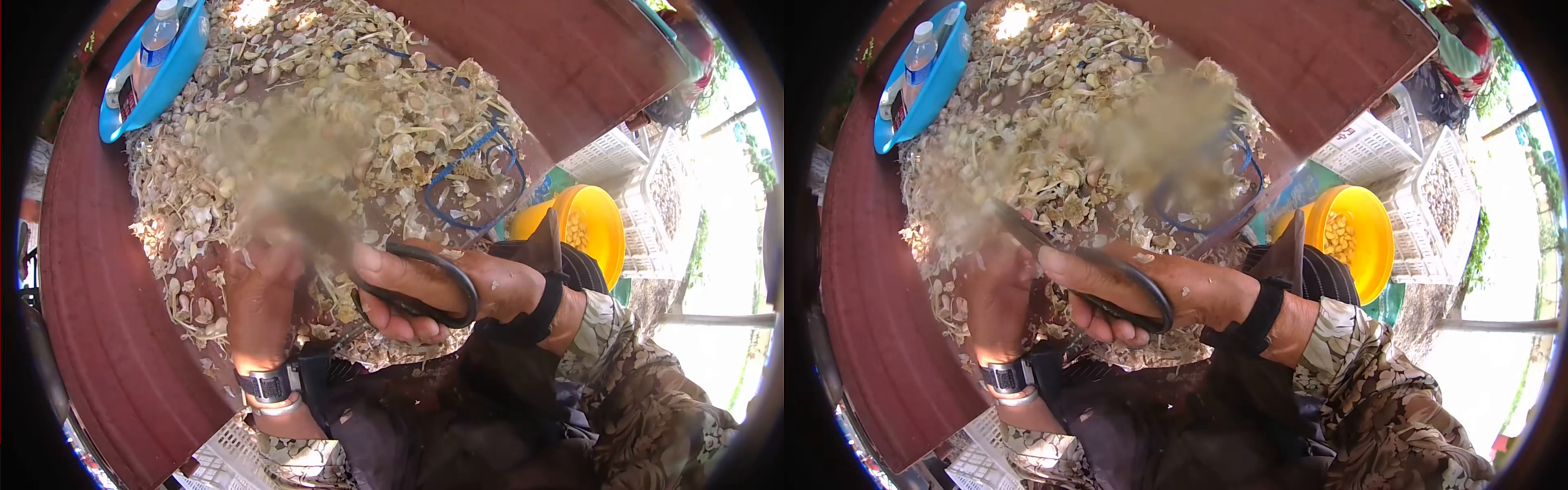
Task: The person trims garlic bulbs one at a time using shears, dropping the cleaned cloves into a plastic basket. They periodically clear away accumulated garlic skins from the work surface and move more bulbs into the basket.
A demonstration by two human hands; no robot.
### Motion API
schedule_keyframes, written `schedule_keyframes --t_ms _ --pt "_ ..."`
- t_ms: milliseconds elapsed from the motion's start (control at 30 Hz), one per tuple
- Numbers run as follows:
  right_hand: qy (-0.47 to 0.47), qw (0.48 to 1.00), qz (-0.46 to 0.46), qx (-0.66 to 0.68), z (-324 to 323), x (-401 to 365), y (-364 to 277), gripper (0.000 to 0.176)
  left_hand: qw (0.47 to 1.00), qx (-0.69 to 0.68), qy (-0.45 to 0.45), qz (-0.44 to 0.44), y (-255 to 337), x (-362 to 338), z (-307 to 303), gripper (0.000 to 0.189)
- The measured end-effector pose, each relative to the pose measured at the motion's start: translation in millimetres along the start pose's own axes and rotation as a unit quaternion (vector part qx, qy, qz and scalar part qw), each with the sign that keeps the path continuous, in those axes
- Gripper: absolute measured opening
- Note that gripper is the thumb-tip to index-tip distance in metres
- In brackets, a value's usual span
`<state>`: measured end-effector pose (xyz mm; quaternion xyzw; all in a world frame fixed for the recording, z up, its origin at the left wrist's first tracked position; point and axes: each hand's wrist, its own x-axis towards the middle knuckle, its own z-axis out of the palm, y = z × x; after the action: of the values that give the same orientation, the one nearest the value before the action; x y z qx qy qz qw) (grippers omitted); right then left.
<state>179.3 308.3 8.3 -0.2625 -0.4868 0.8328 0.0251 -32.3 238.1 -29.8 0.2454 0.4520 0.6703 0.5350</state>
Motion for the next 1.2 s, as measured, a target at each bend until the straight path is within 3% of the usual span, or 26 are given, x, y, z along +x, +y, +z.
schedule_keyframes --t_ms 33,133,333,433,467,500,600,633,667,733,833,967,1067,1100,1200 --pt "-0.002 1.000 0.004 0.004 0 -1 0 0.068 0.998 -0.041 0.036 0.005 -8 5 -4 0.044" --pt "-0.011 1.000 0.012 0.022 -1 -2 0 0.068 0.987 -0.156 0.034 -0.004 -19 12 -16 0.042" --pt "0.011 0.999 -0.020 0.041 -1 -3 1 0.067 0.974 -0.203 -0.086 0.044 -15 12 -7 0.034" --pt "0.080 0.988 -0.091 0.095 -2 -1 -1 0.069 0.995 0.025 0.020 0.090 -9 11 8 0.030" --pt "0.117 0.975 -0.130 0.137 -8 3 -1 0.072 0.994 0.034 0.034 0.094 -11 9 10 0.030" --pt "0.240 0.945 -0.160 0.156 -9 8 -7 0.071 0.993 0.042 0.048 0.099 -12 9 11 0.030" --pt "0.308 0.918 -0.174 -0.180 -23 1 -11 0.068 0.992 0.055 0.051 0.100 -15 8 6 0.028" --pt "0.282 0.901 -0.218 -0.248 -29 1 2 0.058 0.992 0.059 0.047 0.097 -16 7 3 0.028" --pt "0.257 0.876 -0.265 -0.309 -34 2 14 0.051 0.993 0.060 0.045 0.096 -16 7 1 0.027" --pt "0.277 0.795 -0.238 -0.484 -26 2 21 0.045 0.993 0.062 0.043 0.094 -16 5 -1 0.026" --pt "0.281 0.789 -0.227 -0.497 -21 2 24 0.044 0.989 0.077 0.057 0.112 -15 5 0 0.025" --pt "0.303 0.790 -0.258 -0.467 -17 7 23 0.044 0.997 0.042 0.013 0.066 -12 4 -4 0.028" --pt "0.317 0.865 -0.210 -0.328 -6 8 1 0.042 0.999 0.010 -0.038 0.031 -17 -3 -2 0.030" --pt "0.313 0.863 -0.291 -0.268 -5 14 2 0.035 0.998 0.009 -0.058 0.026 -17 -5 1 0.031" --pt "0.292 0.843 -0.378 -0.248 -9 31 11 0.032 0.997 0.014 -0.074 0.012 -20 -9 10 0.034"
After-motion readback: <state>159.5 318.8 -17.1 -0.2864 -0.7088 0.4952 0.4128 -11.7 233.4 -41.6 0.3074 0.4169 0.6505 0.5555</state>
